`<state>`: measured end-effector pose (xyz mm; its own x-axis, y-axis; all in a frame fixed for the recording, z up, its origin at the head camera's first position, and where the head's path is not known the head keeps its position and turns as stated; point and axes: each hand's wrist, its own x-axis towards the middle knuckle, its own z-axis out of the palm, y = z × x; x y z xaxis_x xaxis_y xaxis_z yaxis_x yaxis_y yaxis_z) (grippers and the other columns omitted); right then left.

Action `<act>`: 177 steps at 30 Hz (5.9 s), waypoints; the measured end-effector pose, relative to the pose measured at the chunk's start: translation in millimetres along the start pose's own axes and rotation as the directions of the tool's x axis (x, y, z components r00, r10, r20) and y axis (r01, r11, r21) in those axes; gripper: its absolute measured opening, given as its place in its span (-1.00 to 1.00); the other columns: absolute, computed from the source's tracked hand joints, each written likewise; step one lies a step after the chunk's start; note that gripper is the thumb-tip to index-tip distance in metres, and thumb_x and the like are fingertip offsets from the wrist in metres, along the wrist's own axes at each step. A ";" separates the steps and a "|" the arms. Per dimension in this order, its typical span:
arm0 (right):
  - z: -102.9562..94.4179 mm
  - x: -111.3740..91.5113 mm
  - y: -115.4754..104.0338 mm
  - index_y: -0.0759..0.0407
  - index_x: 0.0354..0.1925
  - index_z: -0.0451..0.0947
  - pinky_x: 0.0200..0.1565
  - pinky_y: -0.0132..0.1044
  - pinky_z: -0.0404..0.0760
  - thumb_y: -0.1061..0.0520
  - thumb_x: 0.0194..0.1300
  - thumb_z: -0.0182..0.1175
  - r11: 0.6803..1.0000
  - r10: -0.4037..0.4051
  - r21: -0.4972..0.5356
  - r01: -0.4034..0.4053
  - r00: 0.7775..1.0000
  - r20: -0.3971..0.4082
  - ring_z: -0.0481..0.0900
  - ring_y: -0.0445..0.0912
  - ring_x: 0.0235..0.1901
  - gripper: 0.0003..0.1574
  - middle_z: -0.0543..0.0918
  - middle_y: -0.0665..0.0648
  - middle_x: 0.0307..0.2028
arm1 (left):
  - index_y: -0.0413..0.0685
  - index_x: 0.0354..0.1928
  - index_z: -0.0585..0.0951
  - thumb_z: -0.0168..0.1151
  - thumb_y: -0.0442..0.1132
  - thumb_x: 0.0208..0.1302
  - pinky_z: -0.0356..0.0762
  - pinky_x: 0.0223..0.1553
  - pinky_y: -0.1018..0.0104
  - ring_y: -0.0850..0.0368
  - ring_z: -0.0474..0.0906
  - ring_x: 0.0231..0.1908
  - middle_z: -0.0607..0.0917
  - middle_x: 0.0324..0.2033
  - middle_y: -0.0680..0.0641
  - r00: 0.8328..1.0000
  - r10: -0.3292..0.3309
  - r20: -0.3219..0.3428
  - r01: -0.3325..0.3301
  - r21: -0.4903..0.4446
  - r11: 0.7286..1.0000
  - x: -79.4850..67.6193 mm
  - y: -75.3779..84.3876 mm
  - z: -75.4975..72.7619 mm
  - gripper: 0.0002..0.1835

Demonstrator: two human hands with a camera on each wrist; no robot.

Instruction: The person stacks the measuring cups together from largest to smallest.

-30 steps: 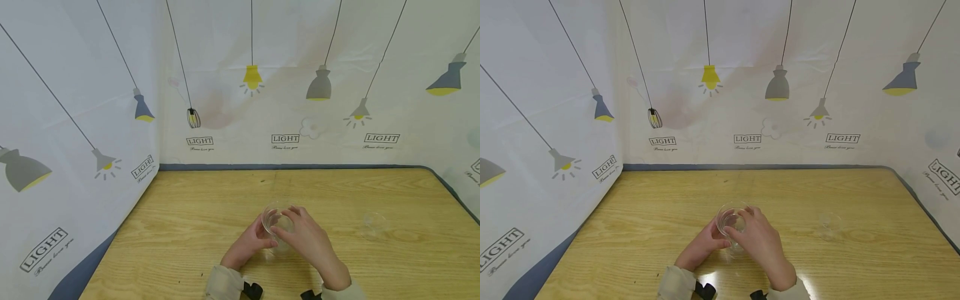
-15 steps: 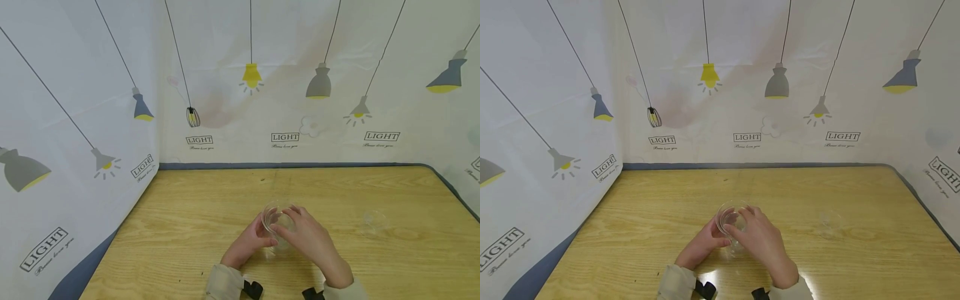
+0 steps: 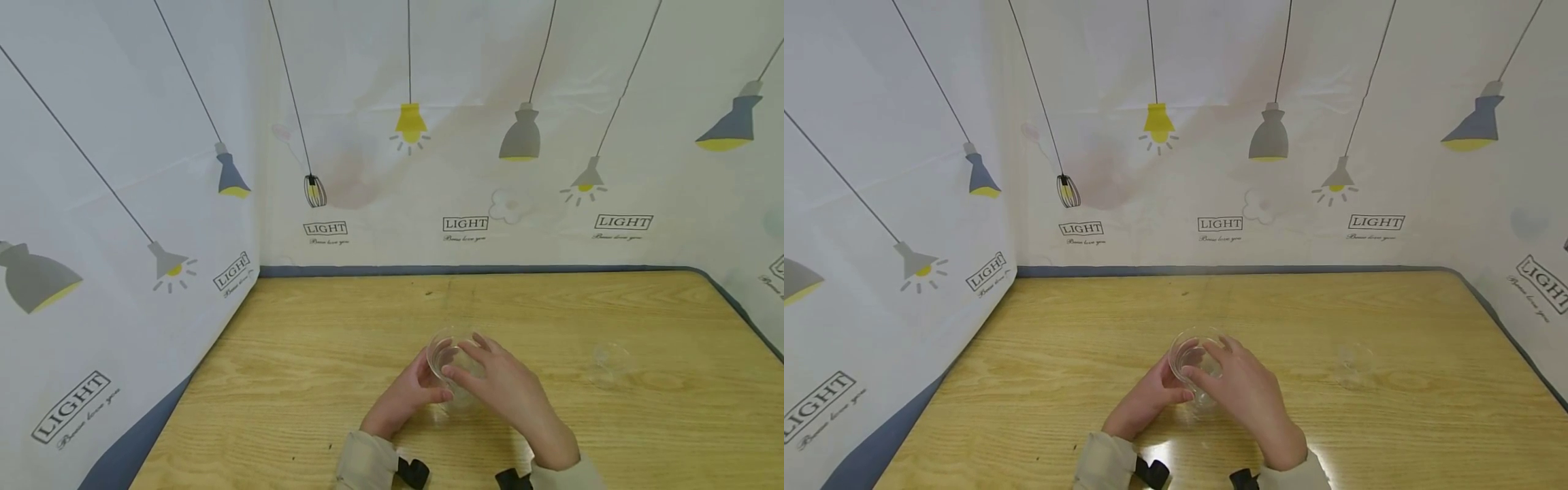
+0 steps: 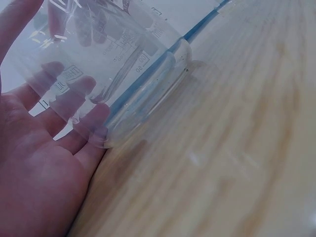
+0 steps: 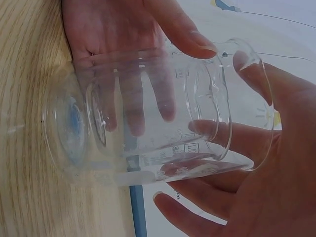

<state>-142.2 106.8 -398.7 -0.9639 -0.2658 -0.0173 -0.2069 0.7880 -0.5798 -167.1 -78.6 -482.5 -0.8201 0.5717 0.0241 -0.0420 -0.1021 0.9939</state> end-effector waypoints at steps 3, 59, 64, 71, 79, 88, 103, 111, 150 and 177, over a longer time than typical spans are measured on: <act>-0.2 -0.3 0.4 0.05 0.18 0.37 -0.14 0.17 0.40 -0.53 0.05 -0.12 1.000 -0.008 -0.002 0.008 1.000 -0.007 0.29 0.21 0.13 -0.06 0.24 0.22 0.24 | 0.24 0.33 0.12 0.25 -0.20 0.11 0.02 0.22 0.08 0.13 0.05 0.28 0.21 0.27 0.07 1.000 0.001 -0.001 -0.001 -0.001 1.000 -1.4 6.3 1.9 -0.23; 0.0 1.2 0.9 0.04 0.20 0.33 -0.11 0.18 0.38 -0.53 0.04 -0.11 0.999 0.022 0.029 -0.022 0.999 0.025 0.32 0.21 0.10 -0.04 0.21 0.22 0.26 | 0.08 0.35 0.07 0.28 -0.18 0.09 0.06 0.21 0.07 0.05 0.06 0.27 0.20 0.27 -0.05 1.000 0.021 -0.007 -0.021 0.001 1.000 -6.2 18.0 6.5 -0.18; -0.1 1.1 0.6 0.02 0.20 0.32 -0.11 0.19 0.37 -0.55 0.03 -0.12 0.999 0.023 0.035 -0.024 0.999 0.022 0.31 0.22 0.11 -0.03 0.21 0.22 0.26 | 0.06 0.35 0.07 0.28 -0.20 0.09 0.04 0.21 0.06 0.05 0.06 0.27 0.21 0.27 -0.02 1.000 0.027 -0.011 -0.027 0.005 1.000 -6.0 17.8 6.4 -0.18; 0.0 0.7 0.4 0.01 0.19 0.32 -0.06 0.21 0.32 -0.52 0.04 -0.08 0.997 0.022 0.078 -0.023 0.999 0.023 0.28 0.21 0.14 -0.07 0.20 0.23 0.26 | 0.05 0.35 0.06 0.25 -0.25 0.11 0.05 0.21 0.04 0.07 0.08 0.26 0.23 0.26 -0.01 0.999 0.036 0.000 -0.036 -0.004 0.999 -5.2 16.6 5.3 -0.20; 0.8 3.2 3.3 0.05 0.15 0.36 -0.01 0.21 0.27 -0.47 0.08 -0.05 0.991 -0.015 0.134 0.013 1.000 0.011 0.21 0.22 0.18 -0.13 0.21 0.23 0.25 | 0.09 0.35 0.07 0.23 -0.26 0.13 0.03 0.21 0.05 0.11 0.08 0.27 0.23 0.26 0.06 1.000 0.021 0.002 -0.021 0.008 1.000 -6.3 17.7 5.3 -0.21; 0.1 3.1 6.2 0.04 0.12 0.39 0.01 0.20 0.26 -0.44 0.09 -0.02 0.988 -0.035 0.150 0.034 0.999 0.004 0.23 0.19 0.17 -0.19 0.23 0.18 0.24 | 0.21 0.33 0.11 0.23 -0.27 0.13 0.05 0.21 0.09 0.17 0.09 0.26 0.22 0.27 0.06 1.000 -0.001 -0.022 0.001 0.006 1.000 -2.3 4.5 2.1 -0.24; -2.8 3.5 15.1 -0.02 0.12 0.40 -0.01 0.23 0.26 -0.36 0.14 0.02 0.988 -0.069 0.138 0.074 0.997 -0.041 0.25 0.21 0.15 -0.30 0.23 0.19 0.24 | 0.27 0.32 0.13 0.28 -0.19 0.08 0.19 0.16 0.21 0.19 0.17 0.22 0.26 0.24 0.10 1.000 0.005 -0.025 -0.005 0.002 1.000 1.0 -6.2 -1.4 -0.22; -5.2 3.2 21.2 -0.06 0.08 0.43 -0.09 0.13 0.39 -0.37 0.15 -0.02 0.984 -0.086 0.151 0.099 0.993 -0.086 0.37 0.15 0.06 -0.34 0.21 0.13 0.25 | 0.19 0.34 0.11 0.28 -0.21 0.09 0.12 0.19 0.19 0.15 0.14 0.24 0.29 0.23 0.06 1.000 0.027 -0.015 -0.027 -0.001 1.000 1.3 -5.9 -0.5 -0.21; -21.1 3.3 41.7 0.14 0.02 0.46 -0.11 0.01 0.46 -0.09 0.27 0.04 0.975 -0.100 0.157 0.159 0.939 -0.328 0.43 0.09 -0.02 -0.54 0.34 0.12 0.16 | 0.01 0.34 0.10 0.30 -0.21 0.06 0.00 0.23 0.18 -0.04 0.04 0.28 0.26 0.25 -0.09 0.998 0.066 0.005 -0.066 -0.015 0.998 -5.0 16.0 6.4 -0.18; -34.9 -10.7 81.4 0.09 0.12 0.40 -0.12 0.17 0.34 -0.12 0.32 -0.07 0.949 0.206 0.313 -0.046 0.840 -0.502 0.32 0.26 0.04 -0.50 0.38 0.19 0.13 | 0.03 0.34 0.10 0.31 -0.23 0.04 -0.05 0.25 0.17 -0.04 0.00 0.29 0.21 0.27 -0.09 0.999 0.053 0.004 -0.053 -0.023 0.998 -5.9 17.6 5.3 -0.17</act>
<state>-154.6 193.2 -417.3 -0.9365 0.2177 0.2748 -0.0996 0.5864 -0.8039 -160.0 -79.5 -464.6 -0.8189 0.5688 0.0769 -0.0119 -0.1508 0.9885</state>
